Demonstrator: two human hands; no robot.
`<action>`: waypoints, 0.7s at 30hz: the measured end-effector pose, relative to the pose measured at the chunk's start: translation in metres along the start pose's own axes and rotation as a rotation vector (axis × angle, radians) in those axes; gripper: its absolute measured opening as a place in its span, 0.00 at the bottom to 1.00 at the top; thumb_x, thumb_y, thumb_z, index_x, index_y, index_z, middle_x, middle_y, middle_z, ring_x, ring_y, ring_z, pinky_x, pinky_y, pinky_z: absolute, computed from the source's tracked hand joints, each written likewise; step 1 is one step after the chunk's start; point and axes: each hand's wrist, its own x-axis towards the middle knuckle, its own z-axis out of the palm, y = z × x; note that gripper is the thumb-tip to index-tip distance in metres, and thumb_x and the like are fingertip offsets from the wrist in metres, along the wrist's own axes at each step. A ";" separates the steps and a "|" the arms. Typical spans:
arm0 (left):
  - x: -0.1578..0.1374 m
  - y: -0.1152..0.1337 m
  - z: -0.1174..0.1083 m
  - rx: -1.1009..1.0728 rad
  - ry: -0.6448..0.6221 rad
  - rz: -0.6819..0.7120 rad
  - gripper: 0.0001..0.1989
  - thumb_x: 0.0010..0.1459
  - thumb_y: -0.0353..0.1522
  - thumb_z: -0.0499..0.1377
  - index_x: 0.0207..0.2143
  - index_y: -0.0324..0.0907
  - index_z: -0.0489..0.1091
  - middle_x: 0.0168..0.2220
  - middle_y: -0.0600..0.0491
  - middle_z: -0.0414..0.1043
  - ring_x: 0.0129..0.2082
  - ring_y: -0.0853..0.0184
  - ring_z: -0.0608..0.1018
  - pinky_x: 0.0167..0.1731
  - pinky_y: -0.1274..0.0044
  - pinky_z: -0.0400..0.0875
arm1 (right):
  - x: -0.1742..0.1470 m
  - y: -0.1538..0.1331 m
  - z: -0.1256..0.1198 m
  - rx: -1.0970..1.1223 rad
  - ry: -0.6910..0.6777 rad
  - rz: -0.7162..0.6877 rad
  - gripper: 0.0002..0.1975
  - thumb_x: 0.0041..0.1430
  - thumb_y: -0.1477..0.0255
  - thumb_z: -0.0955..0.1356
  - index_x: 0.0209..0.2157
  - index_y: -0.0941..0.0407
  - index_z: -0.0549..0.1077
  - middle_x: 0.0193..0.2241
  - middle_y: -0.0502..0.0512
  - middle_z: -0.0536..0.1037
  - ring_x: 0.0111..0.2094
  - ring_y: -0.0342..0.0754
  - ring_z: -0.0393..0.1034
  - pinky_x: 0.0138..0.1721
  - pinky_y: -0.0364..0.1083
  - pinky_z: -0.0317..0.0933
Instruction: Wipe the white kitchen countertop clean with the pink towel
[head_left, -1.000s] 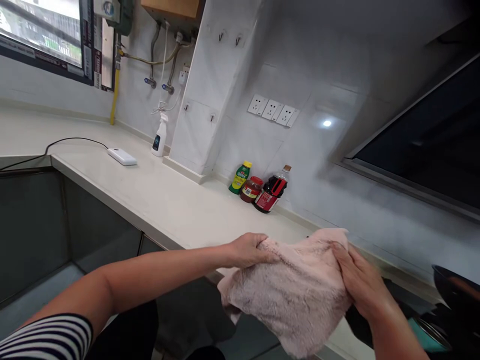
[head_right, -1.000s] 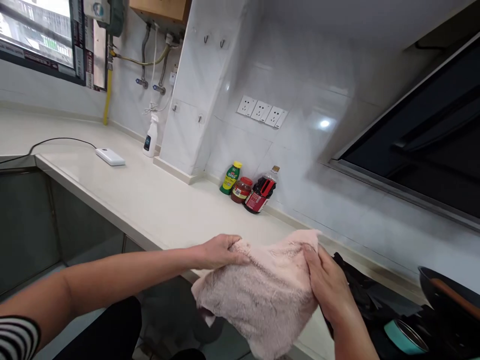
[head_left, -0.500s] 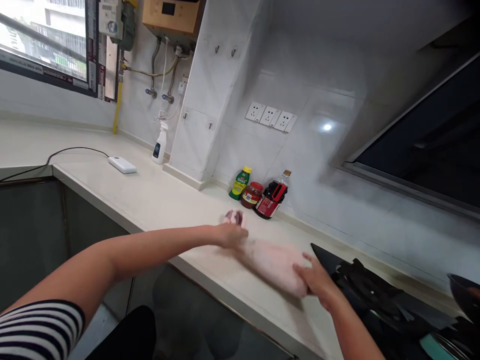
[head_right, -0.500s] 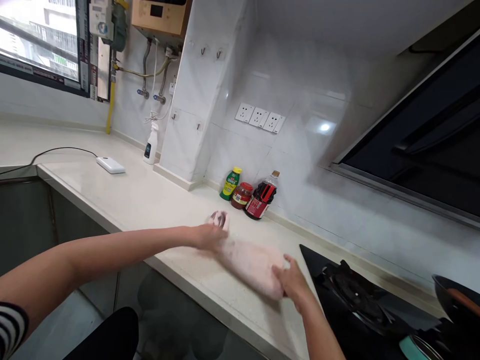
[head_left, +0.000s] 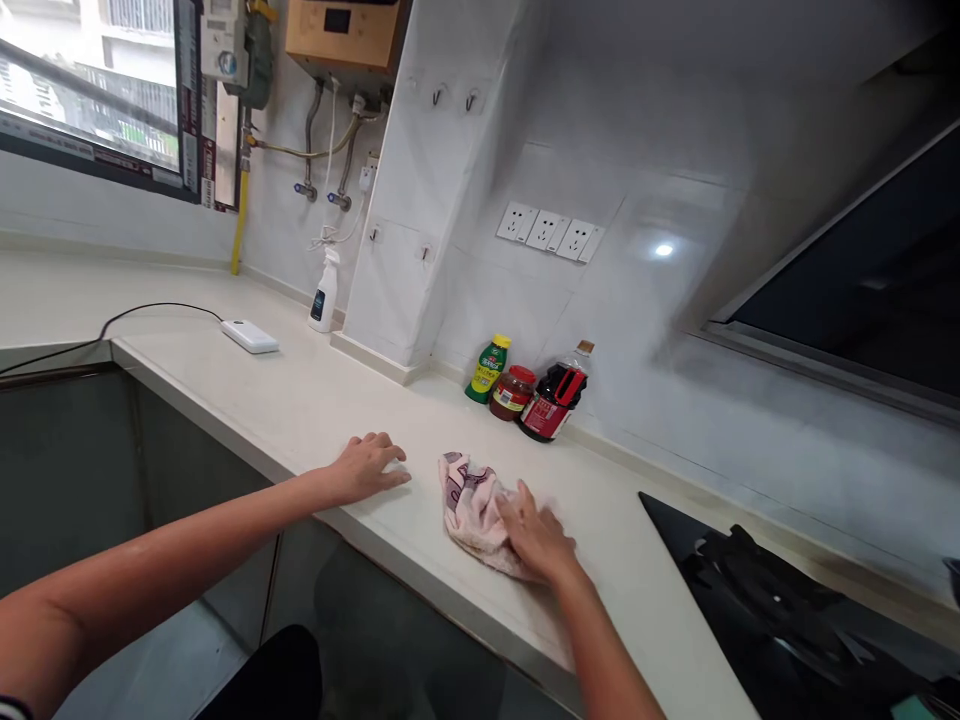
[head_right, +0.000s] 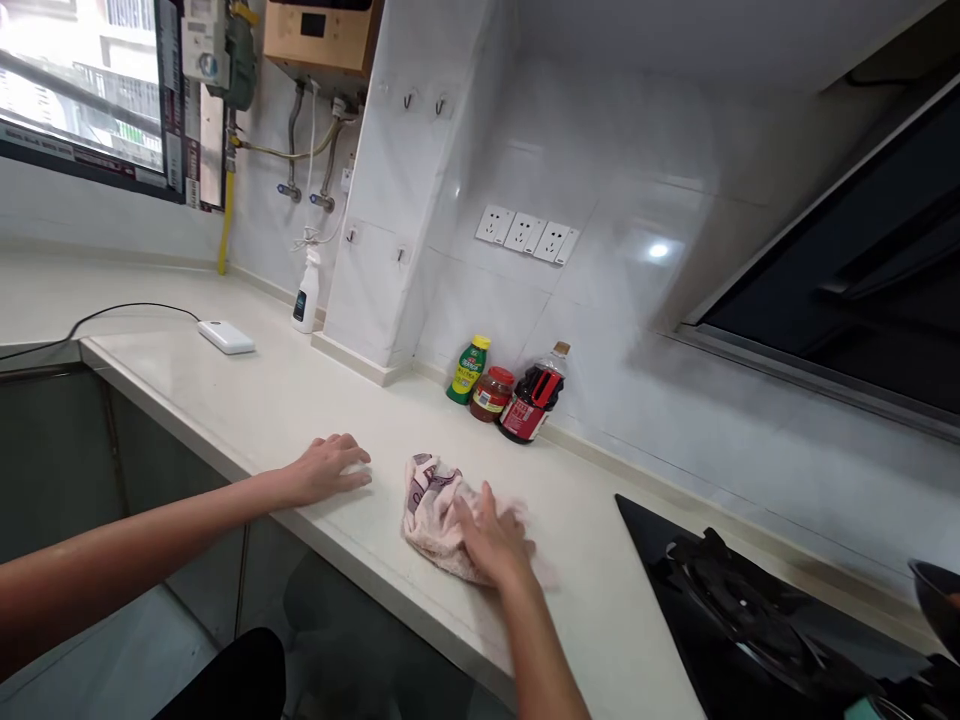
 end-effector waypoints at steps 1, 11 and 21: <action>-0.002 -0.006 0.001 0.006 0.033 -0.022 0.19 0.67 0.44 0.54 0.52 0.43 0.74 0.53 0.42 0.71 0.53 0.51 0.73 0.53 0.60 0.65 | 0.006 -0.023 0.003 0.027 -0.025 0.000 0.49 0.62 0.35 0.46 0.73 0.52 0.46 0.66 0.76 0.58 0.66 0.77 0.50 0.59 0.75 0.46; -0.009 -0.041 -0.001 0.000 0.090 -0.084 0.19 0.70 0.42 0.46 0.53 0.48 0.72 0.53 0.46 0.73 0.54 0.57 0.73 0.53 0.64 0.64 | -0.024 -0.125 0.034 0.081 -0.031 -0.519 0.30 0.65 0.50 0.64 0.63 0.49 0.67 0.71 0.67 0.50 0.72 0.62 0.37 0.67 0.72 0.27; -0.013 -0.046 -0.010 0.087 0.058 -0.007 0.22 0.64 0.47 0.52 0.50 0.44 0.75 0.53 0.42 0.73 0.52 0.52 0.74 0.54 0.62 0.60 | -0.094 0.140 0.027 -0.087 0.276 0.117 0.34 0.57 0.42 0.58 0.58 0.41 0.73 0.59 0.61 0.70 0.60 0.71 0.63 0.59 0.74 0.53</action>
